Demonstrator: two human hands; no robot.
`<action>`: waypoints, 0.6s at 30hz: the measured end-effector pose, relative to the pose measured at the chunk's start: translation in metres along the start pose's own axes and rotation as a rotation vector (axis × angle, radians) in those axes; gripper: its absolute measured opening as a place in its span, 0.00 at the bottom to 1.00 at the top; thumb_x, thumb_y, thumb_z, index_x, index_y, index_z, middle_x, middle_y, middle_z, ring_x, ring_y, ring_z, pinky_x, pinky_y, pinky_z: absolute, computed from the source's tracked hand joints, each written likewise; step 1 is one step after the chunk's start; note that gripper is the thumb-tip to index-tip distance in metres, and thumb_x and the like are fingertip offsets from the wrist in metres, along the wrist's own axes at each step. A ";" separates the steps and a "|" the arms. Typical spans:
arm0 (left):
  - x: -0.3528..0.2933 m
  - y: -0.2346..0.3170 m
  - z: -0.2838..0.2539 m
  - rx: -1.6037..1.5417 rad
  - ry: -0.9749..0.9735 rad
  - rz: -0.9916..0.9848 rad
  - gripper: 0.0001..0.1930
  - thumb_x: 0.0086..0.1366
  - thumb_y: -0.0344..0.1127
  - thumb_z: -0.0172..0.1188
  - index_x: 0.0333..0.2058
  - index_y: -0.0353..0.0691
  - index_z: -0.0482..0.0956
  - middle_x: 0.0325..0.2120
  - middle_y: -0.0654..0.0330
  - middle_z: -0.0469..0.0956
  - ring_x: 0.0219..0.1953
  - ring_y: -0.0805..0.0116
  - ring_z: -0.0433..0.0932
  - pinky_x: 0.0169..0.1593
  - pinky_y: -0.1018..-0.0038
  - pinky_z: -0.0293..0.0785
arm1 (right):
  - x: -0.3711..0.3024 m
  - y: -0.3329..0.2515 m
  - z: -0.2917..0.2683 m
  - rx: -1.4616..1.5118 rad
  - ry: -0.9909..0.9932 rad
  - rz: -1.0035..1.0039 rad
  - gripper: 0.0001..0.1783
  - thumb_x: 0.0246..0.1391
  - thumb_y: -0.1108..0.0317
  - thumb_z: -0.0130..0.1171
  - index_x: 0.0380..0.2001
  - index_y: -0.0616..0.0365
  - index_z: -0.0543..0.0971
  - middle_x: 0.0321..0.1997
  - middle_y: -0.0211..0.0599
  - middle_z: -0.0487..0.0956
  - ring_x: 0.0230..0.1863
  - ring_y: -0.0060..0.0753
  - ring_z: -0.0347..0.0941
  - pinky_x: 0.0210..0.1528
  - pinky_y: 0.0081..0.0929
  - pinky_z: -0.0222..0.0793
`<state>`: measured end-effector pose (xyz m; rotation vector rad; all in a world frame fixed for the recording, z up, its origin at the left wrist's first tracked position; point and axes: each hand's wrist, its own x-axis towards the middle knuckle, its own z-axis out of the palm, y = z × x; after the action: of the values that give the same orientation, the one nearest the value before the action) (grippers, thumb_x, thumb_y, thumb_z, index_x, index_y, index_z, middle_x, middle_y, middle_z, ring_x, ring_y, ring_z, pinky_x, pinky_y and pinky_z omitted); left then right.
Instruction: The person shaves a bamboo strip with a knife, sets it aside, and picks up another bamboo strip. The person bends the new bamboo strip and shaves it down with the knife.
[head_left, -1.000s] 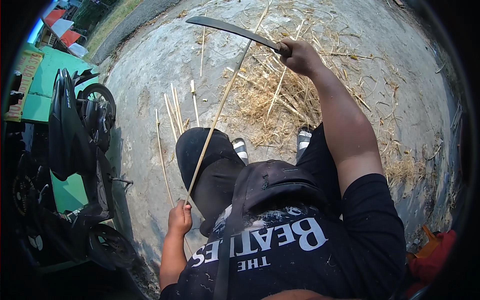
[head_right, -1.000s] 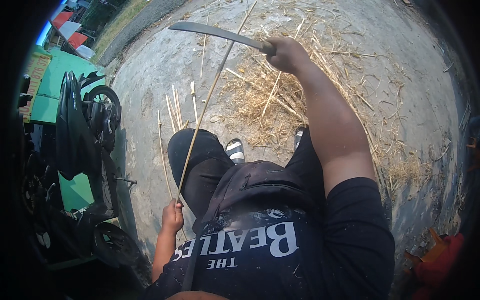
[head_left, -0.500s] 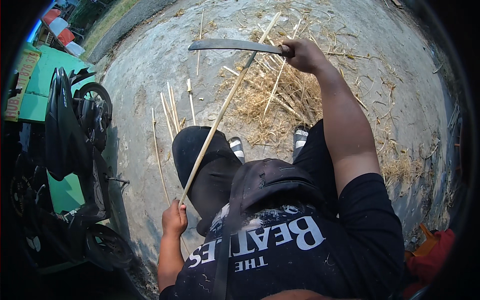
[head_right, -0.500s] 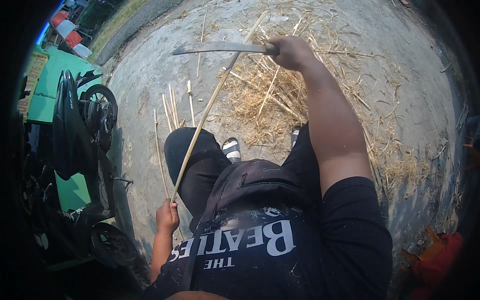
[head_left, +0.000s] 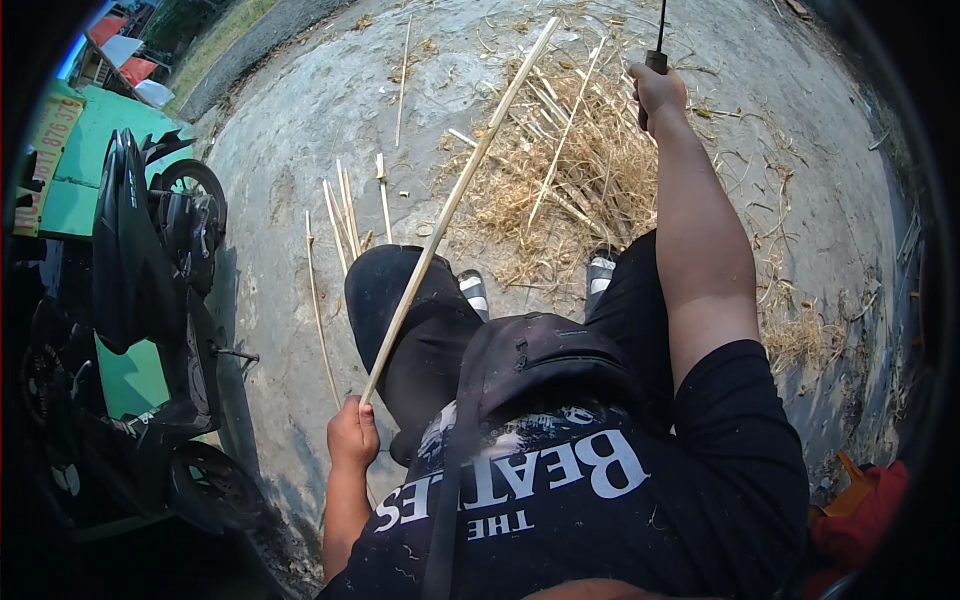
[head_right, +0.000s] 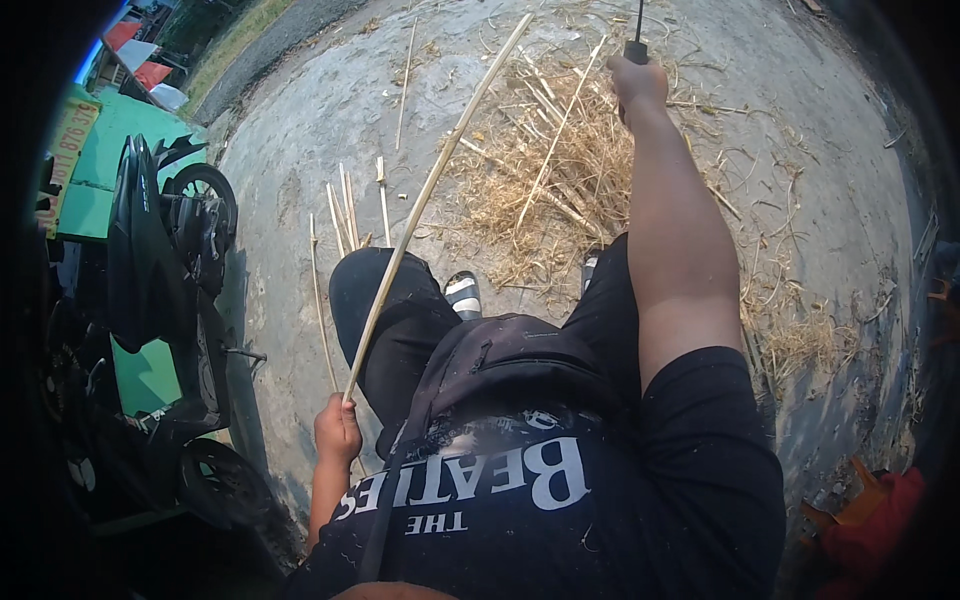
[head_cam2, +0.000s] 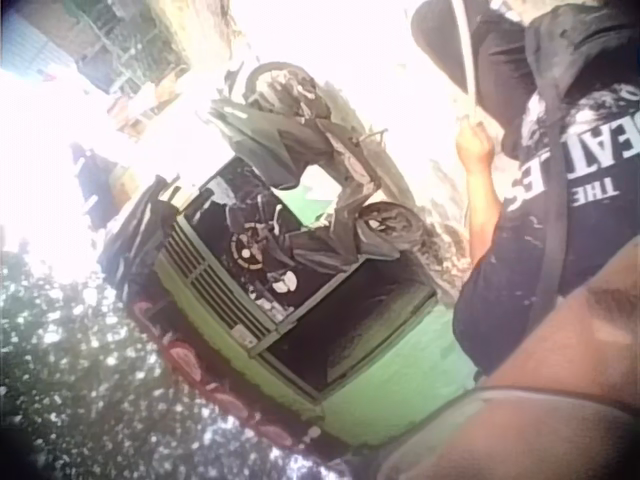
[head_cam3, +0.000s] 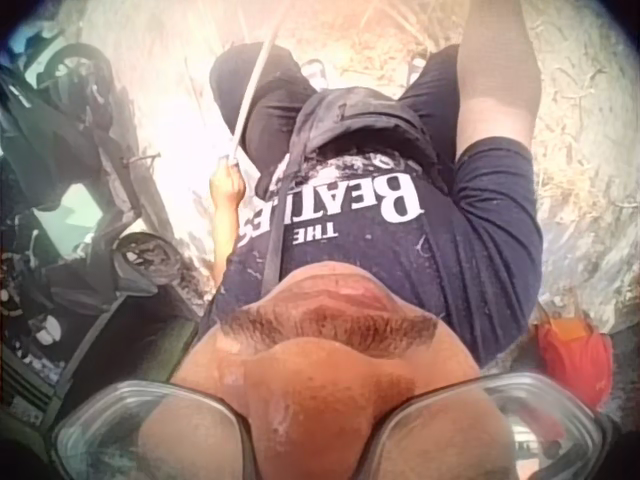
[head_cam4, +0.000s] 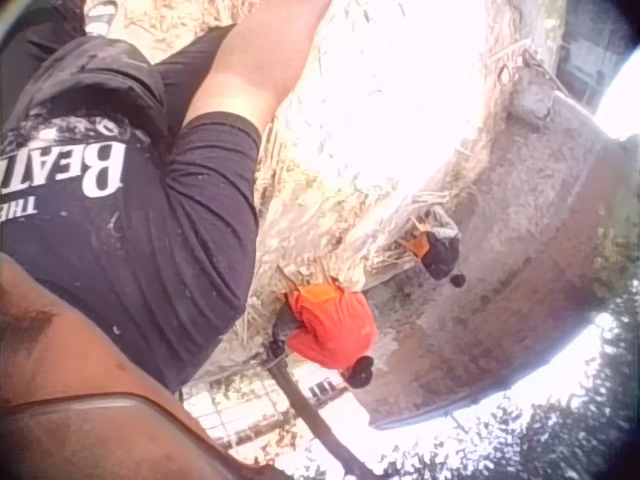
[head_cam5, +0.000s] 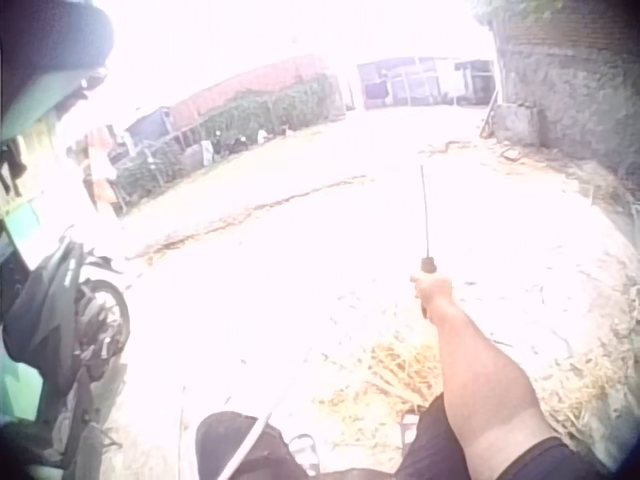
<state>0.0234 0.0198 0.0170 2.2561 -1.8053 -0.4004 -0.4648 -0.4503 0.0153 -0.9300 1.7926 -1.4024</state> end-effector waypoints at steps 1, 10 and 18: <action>0.002 0.004 0.002 -0.001 -0.003 0.000 0.18 0.74 0.50 0.50 0.39 0.40 0.76 0.24 0.42 0.78 0.30 0.34 0.79 0.31 0.49 0.73 | -0.004 -0.003 0.000 0.066 -0.018 -0.039 0.14 0.48 0.62 0.69 0.31 0.60 0.78 0.22 0.29 0.75 0.21 0.25 0.72 0.26 0.28 0.68; 0.007 0.023 0.016 -0.047 0.032 -0.027 0.20 0.74 0.50 0.52 0.35 0.37 0.76 0.23 0.43 0.78 0.29 0.35 0.79 0.31 0.50 0.73 | -0.070 -0.031 0.018 -0.453 -0.570 -0.543 0.20 0.51 0.59 0.66 0.47 0.52 0.83 0.40 0.42 0.84 0.42 0.39 0.81 0.47 0.38 0.75; 0.011 0.024 0.020 -0.022 0.135 0.002 0.19 0.74 0.49 0.52 0.38 0.36 0.76 0.23 0.41 0.78 0.28 0.34 0.79 0.30 0.49 0.73 | -0.118 -0.040 0.049 -0.858 -0.754 -0.747 0.09 0.50 0.66 0.64 0.37 0.48 0.83 0.33 0.40 0.83 0.37 0.46 0.81 0.40 0.41 0.76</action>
<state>-0.0034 0.0042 0.0059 2.2099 -1.7272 -0.2590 -0.3569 -0.3807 0.0537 -2.3657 1.4379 -0.3864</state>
